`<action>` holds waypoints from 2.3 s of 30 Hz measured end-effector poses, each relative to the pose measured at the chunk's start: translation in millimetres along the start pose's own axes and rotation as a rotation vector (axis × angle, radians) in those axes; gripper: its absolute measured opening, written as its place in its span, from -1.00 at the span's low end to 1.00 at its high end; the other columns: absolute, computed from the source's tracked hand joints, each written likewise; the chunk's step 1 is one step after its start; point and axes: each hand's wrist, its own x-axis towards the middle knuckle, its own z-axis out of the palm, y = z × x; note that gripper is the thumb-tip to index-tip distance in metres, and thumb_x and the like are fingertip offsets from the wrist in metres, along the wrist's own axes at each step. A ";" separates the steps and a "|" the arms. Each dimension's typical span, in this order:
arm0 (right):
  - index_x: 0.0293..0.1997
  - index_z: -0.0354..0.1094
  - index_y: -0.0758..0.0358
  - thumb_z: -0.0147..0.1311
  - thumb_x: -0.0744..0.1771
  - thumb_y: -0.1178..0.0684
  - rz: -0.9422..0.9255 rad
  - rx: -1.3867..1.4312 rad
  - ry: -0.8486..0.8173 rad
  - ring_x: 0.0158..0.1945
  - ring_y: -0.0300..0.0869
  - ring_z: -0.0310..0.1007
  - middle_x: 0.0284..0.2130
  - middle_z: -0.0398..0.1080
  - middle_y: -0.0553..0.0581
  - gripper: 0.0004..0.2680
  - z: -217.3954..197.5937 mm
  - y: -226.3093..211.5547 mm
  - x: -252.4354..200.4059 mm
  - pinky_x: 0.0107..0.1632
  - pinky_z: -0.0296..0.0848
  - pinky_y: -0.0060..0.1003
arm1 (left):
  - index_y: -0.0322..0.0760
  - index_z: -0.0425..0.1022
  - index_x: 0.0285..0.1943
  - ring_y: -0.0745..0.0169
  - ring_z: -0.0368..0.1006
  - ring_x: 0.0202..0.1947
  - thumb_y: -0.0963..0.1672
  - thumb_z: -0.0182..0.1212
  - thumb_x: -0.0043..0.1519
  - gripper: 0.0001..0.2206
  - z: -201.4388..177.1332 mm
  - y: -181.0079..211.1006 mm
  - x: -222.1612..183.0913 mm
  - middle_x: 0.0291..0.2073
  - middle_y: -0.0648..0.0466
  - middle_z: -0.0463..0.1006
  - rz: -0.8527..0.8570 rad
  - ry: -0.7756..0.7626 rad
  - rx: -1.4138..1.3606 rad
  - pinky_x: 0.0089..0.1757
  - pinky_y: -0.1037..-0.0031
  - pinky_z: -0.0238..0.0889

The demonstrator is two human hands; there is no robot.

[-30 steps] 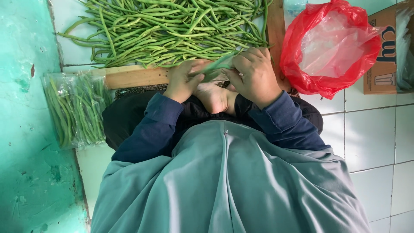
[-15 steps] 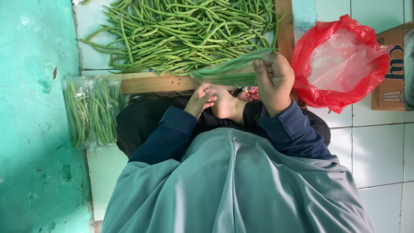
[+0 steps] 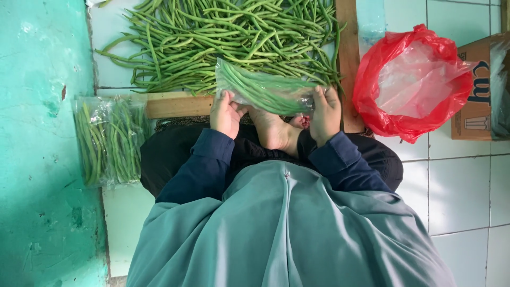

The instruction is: Packaging green beans into small plastic bags

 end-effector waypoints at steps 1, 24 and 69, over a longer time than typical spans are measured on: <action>-0.27 0.32 0.23 0.04 0.44 0.05 -0.009 0.002 -0.007 -0.50 -0.23 0.50 -0.50 0.48 0.16 -0.86 -2.3 14.2 4.7 -0.56 0.51 -0.41 | -0.04 0.35 -0.19 0.18 0.52 -0.06 0.05 0.04 0.40 -0.78 7.1 3.3 2.6 -0.09 0.22 0.55 0.009 -0.005 -0.004 0.02 0.20 0.39; -0.21 0.47 0.51 0.26 0.35 0.24 -0.205 -0.401 -0.422 -0.21 -0.12 0.47 -0.39 0.42 0.29 -0.91 -44.0 43.6 -21.0 -0.24 0.50 -0.26 | -0.06 -0.03 0.61 -0.28 -0.05 0.52 0.11 -0.20 0.48 -0.45 -15.8 -8.3 4.2 0.55 -0.13 0.04 -0.199 -0.080 -0.208 0.38 -0.17 -0.24; -0.16 0.50 0.31 0.23 0.31 0.27 -1.039 -0.664 -0.410 -0.14 0.12 0.28 -0.10 0.41 0.31 -0.92 -23.2 -68.7 -71.4 -0.04 0.37 -0.05 | -0.19 0.51 0.21 -0.29 0.53 0.09 -0.21 0.39 0.25 -0.66 -10.3 -9.6 -14.7 0.07 -0.07 0.61 0.112 0.067 -0.165 0.01 -0.22 0.50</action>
